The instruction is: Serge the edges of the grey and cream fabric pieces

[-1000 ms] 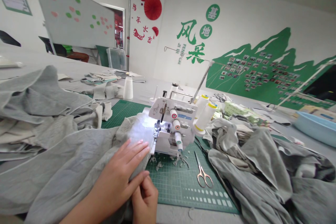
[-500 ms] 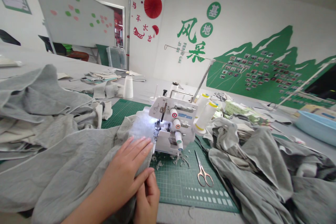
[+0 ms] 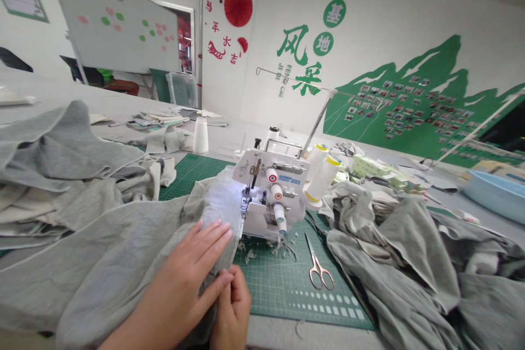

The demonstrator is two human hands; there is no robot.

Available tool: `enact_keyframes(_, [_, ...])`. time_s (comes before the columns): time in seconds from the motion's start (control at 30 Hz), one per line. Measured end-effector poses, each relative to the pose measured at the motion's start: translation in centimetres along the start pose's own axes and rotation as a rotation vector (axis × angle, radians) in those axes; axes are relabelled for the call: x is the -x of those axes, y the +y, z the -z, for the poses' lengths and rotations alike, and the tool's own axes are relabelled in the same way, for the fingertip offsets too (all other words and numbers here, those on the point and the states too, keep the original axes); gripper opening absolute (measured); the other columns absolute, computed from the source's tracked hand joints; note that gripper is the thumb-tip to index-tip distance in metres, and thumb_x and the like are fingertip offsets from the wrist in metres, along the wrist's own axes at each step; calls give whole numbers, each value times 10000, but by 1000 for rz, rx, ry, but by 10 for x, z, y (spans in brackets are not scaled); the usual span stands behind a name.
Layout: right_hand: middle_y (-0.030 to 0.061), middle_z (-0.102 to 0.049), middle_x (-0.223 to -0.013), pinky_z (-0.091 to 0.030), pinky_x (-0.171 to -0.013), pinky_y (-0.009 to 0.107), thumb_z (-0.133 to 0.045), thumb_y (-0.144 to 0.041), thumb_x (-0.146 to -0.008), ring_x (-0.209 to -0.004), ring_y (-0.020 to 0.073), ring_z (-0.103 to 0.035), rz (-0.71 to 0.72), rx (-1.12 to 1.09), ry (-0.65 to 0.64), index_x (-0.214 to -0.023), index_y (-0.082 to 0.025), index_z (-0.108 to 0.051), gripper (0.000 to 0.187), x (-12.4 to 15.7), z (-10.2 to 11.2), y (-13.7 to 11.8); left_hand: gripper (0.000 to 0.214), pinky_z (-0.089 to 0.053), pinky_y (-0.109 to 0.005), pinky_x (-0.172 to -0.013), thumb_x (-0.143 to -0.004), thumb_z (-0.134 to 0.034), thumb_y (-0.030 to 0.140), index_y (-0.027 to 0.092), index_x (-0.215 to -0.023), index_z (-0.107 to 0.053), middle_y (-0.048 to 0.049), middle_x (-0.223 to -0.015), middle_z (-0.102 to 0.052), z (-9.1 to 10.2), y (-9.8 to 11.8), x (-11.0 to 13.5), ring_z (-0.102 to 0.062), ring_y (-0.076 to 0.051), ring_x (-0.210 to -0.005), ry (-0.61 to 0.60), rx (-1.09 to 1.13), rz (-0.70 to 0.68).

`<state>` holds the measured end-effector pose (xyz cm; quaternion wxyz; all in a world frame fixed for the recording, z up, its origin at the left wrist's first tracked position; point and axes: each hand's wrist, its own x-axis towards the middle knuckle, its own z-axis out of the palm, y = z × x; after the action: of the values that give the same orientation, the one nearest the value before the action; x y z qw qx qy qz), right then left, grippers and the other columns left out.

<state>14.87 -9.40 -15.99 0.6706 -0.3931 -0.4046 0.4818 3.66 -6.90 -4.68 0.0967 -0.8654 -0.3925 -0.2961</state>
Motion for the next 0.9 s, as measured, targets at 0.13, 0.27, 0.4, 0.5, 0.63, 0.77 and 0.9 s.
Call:
enact_keyframes(0.13, [-29,-530,-705,-449,-628,217,-541,-493,-958,-667,138,-470,6,0,36,-753,-193,-617,371,0,-3,-4,567,-395,-476,-1150,-924,-571,285,204,-1469,-439,-73,-1473,-531,-1,0,-6,-518,-264,-1337,1,23,15])
enact_keyframes(0.27, [-29,-510,-690,-448,-616,221,-538,-519,-950,-661,139,-447,3,6,102,-733,-195,-610,397,1,-12,-15,570,-395,-488,-1148,-922,-571,275,209,-1470,-429,-76,-1483,-518,-3,-2,-9,-509,-270,-1344,-17,25,21])
enact_keyframes(0.4, [-19,-529,-686,-456,-605,228,-563,-579,-912,-659,144,-450,-15,0,110,-723,-190,-632,438,1,-16,-23,564,-401,-507,-1138,-917,-577,279,191,-1456,-438,-86,-1487,-512,-5,-3,-12,-503,-279,-1348,-33,11,27])
enact_keyframes(0.5, [-8,-568,-709,-470,-627,234,-569,-583,-909,-679,148,-481,-19,-14,118,-747,-186,-664,439,0,-17,-25,558,-400,-519,-1134,-919,-578,291,189,-1451,-444,-88,-1483,-516,-6,-4,-14,-503,-284,-1346,-39,10,30])
enact_keyframes(0.63, [10,-633,-762,-497,-694,255,-588,-586,-898,-727,162,-541,-23,-49,106,-836,-181,-707,426,0,-18,-26,550,-393,-523,-1136,-929,-571,311,191,-1451,-446,-87,-1487,-512,-7,-5,-16,-500,-284,-1348,-40,10,35])
enact_keyframes(0.77, [17,-644,-786,-501,-691,250,-581,-551,-917,-743,163,-547,-9,-54,77,-869,-181,-722,398,-1,-18,-26,541,-380,-508,-1147,-930,-575,322,198,-1445,-463,-84,-1480,-522,-10,-6,-19,-503,-282,-1345,-25,11,40])
enact_keyframes(0.9, [24,-643,-796,-499,-673,246,-562,-504,-944,-750,166,-540,4,-37,68,-872,-179,-719,368,-2,-15,-22,559,-377,-520,-1146,-924,-588,353,187,-1444,-470,-98,-1477,-524,-12,-7,-23,-508,-297,-1339,-31,8,43])
